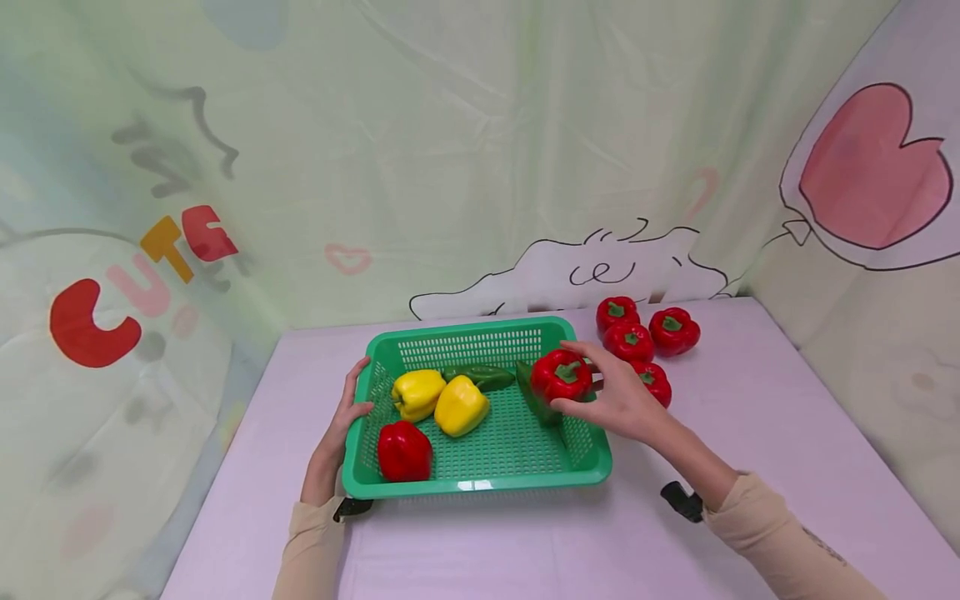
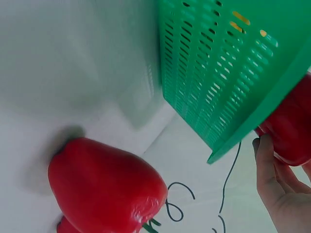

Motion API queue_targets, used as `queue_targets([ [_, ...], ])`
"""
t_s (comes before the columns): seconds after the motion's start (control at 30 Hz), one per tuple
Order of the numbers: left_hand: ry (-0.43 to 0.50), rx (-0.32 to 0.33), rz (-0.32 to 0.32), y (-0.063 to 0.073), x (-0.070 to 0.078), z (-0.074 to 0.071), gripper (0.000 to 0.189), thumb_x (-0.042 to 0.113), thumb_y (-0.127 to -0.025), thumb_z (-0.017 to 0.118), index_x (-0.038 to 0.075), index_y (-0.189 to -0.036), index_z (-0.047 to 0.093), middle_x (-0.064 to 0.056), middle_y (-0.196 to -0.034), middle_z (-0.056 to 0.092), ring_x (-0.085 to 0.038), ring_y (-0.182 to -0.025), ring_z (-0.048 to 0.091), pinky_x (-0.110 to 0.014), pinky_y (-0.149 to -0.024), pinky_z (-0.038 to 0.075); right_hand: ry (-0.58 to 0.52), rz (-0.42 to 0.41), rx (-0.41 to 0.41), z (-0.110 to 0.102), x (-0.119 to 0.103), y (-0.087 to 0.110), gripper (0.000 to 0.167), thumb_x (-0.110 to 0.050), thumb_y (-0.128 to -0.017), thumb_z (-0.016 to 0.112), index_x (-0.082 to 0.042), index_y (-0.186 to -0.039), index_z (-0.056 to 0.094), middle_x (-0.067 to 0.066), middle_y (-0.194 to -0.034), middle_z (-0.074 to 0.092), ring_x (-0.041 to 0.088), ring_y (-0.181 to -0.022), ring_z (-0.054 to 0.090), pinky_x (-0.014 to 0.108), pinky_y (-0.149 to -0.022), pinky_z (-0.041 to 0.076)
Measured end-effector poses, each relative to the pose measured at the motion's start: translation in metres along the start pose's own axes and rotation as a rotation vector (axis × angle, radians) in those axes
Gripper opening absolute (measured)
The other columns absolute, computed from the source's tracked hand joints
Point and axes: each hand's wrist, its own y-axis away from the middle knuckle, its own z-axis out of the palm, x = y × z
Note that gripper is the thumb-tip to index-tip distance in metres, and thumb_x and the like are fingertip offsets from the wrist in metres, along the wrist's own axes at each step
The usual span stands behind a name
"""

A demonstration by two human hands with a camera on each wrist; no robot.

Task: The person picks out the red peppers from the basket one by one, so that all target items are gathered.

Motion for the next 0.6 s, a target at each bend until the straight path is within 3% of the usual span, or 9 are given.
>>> queue_targets([
  [0.37,0.002,-0.009,-0.001,0.0,0.0,0.0,0.072,0.006,-0.095,0.042,0.021,-0.157,0.008,-0.018,-0.16,0.015,-0.044,-0.132,0.032,-0.034,-0.095,0.049,0.049,-0.02,0.104,-0.019,0.002,0.001,0.079,-0.023,-0.076,0.084,-0.007,-0.143,0.047,0.02,-0.127,0.057,0.035,-0.105,0.055,0.024,-0.066,0.053],
  [0.47,0.005,-0.006,0.002,0.0,0.0,-0.001,0.072,0.007,-0.095,0.042,0.021,-0.157,0.008,-0.017,-0.16,0.015,-0.043,-0.132,0.032,-0.033,-0.095,0.049,0.033,-0.003,0.121,-0.025,0.002,0.002,0.078,-0.021,-0.077,0.083,-0.006,-0.144,0.045,0.022,-0.129,0.055,0.04,-0.109,0.053,0.036,-0.071,0.057],
  [0.6,0.0,-0.006,0.009,0.001,-0.001,-0.001,0.072,0.007,-0.095,0.042,0.02,-0.157,0.008,-0.017,-0.16,0.014,-0.042,-0.132,0.031,-0.033,-0.096,0.048,0.015,0.027,0.13,-0.034,0.005,0.006,0.077,-0.02,-0.079,0.082,-0.005,-0.145,0.044,0.024,-0.129,0.053,0.043,-0.109,0.052,0.034,-0.071,0.057],
])
